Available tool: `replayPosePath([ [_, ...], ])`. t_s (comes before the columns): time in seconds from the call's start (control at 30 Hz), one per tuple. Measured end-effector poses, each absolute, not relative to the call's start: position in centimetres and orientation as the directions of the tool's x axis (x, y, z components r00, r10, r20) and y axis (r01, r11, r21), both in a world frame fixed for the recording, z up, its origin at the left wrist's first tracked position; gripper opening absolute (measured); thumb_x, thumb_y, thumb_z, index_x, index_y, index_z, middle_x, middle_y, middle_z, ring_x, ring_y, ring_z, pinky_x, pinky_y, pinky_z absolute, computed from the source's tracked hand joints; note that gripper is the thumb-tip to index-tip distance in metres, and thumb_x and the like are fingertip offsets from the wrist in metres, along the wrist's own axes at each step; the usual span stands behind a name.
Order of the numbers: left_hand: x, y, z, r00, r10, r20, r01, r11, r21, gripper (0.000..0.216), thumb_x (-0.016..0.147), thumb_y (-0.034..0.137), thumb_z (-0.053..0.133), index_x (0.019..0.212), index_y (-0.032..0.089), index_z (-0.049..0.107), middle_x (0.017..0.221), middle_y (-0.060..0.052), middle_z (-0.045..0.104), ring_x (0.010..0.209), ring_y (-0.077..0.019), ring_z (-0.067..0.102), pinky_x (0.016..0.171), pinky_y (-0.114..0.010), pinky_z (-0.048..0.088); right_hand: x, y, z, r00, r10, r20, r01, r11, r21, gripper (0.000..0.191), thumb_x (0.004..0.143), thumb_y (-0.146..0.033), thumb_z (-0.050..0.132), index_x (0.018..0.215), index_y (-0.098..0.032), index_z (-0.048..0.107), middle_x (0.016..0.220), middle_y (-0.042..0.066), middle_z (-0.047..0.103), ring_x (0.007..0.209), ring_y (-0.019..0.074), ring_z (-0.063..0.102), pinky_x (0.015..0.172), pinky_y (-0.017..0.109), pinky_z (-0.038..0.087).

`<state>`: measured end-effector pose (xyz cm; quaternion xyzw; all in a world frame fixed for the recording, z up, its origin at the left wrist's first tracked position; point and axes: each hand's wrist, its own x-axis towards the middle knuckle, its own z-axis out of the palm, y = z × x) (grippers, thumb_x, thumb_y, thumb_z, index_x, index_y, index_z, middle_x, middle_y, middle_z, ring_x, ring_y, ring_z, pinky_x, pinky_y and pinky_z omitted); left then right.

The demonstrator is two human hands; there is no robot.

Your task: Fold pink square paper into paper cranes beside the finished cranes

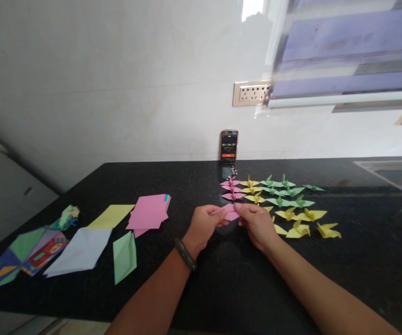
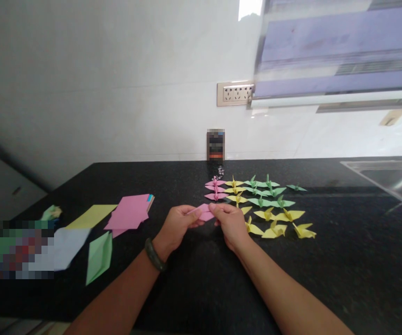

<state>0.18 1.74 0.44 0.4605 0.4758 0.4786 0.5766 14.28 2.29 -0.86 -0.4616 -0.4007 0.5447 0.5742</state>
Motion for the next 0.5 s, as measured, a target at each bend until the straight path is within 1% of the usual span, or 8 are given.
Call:
replayPosePath([
  [0.07,0.26,1.72,0.4,0.044,0.994,-0.095,-0.127,0.1,0.987,0.03,0.061,0.038,0.07,0.067,0.01,0.066,0.058,-0.004,0.064,0.052,-0.0107,0.057,0.054,-0.022,0.043,13.99,2.07,-0.7,0.042,0.996,-0.083,-0.33,-0.065,-0.942,0.03,0.056,-0.037,0.074,0.078,-0.016,0.067,0.056,-0.002,0.055,0.045,0.0069,0.042,0.04,0.02,0.036],
  [0.1,0.3,1.72,0.36,0.021,0.996,-0.087,-0.138,0.089,0.986,0.029,0.061,0.038,0.069,0.067,0.01,0.065,0.057,-0.004,0.063,0.052,-0.0104,0.057,0.054,-0.022,0.043,13.83,1.95,-0.67,0.007,0.995,-0.096,-0.345,-0.088,-0.935,0.031,0.056,-0.035,0.075,0.079,-0.017,0.066,0.057,-0.003,0.054,0.046,0.0071,0.043,0.039,0.019,0.036],
  [0.2,0.47,1.73,0.26,-0.018,0.997,-0.071,-0.153,0.067,0.986,0.028,0.061,0.037,0.069,0.066,0.01,0.065,0.055,-0.003,0.063,0.051,-0.0102,0.056,0.053,-0.022,0.043,13.41,1.66,-0.82,-0.06,0.992,-0.108,-0.3,-0.121,-0.946,0.023,0.055,-0.031,0.076,0.066,-0.015,0.064,0.058,-0.001,0.058,0.048,0.0075,0.045,0.039,0.018,0.036],
  [0.3,0.59,1.68,0.27,-0.032,0.998,-0.057,-0.146,0.051,0.988,0.027,0.061,0.035,0.069,0.065,0.009,0.065,0.054,-0.004,0.063,0.051,-0.0107,0.057,0.052,-0.022,0.044,13.24,1.64,-1.13,-0.024,0.996,-0.09,-0.279,-0.093,-0.956,0.02,0.056,-0.03,0.075,0.06,-0.014,0.064,0.058,0.001,0.06,0.049,0.0075,0.046,0.04,0.018,0.035],
  [0.37,0.58,1.68,0.37,-0.043,0.998,-0.056,-0.15,0.049,0.987,0.026,0.061,0.034,0.07,0.065,0.009,0.065,0.055,-0.004,0.063,0.05,-0.0109,0.057,0.051,-0.022,0.044,13.34,1.81,-1.19,-0.011,0.996,-0.09,-0.294,-0.089,-0.952,0.022,0.058,-0.033,0.073,0.057,-0.013,0.063,0.052,-0.001,0.056,0.045,0.0069,0.044,0.04,0.019,0.035],
  [0.43,0.49,1.73,0.49,-0.05,0.997,-0.062,-0.157,0.053,0.986,0.026,0.06,0.034,0.07,0.066,0.009,0.065,0.055,-0.004,0.063,0.049,-0.0106,0.056,0.05,-0.022,0.043,13.64,2.09,-1.0,-0.002,0.994,-0.113,-0.321,-0.108,-0.941,0.027,0.061,-0.037,0.07,0.053,-0.013,0.061,0.047,-0.001,0.051,0.042,0.0063,0.04,0.039,0.019,0.034],
  [0.5,0.36,1.84,0.55,-0.048,0.996,-0.081,-0.165,0.072,0.984,0.027,0.061,0.035,0.069,0.066,0.009,0.065,0.055,-0.004,0.063,0.048,-0.0098,0.056,0.049,-0.021,0.043,14.08,2.41,-0.58,0.04,0.99,-0.138,-0.36,-0.115,-0.926,0.031,0.063,-0.041,0.068,0.052,-0.013,0.06,0.048,-0.001,0.052,0.041,0.0063,0.039,0.037,0.019,0.033],
])
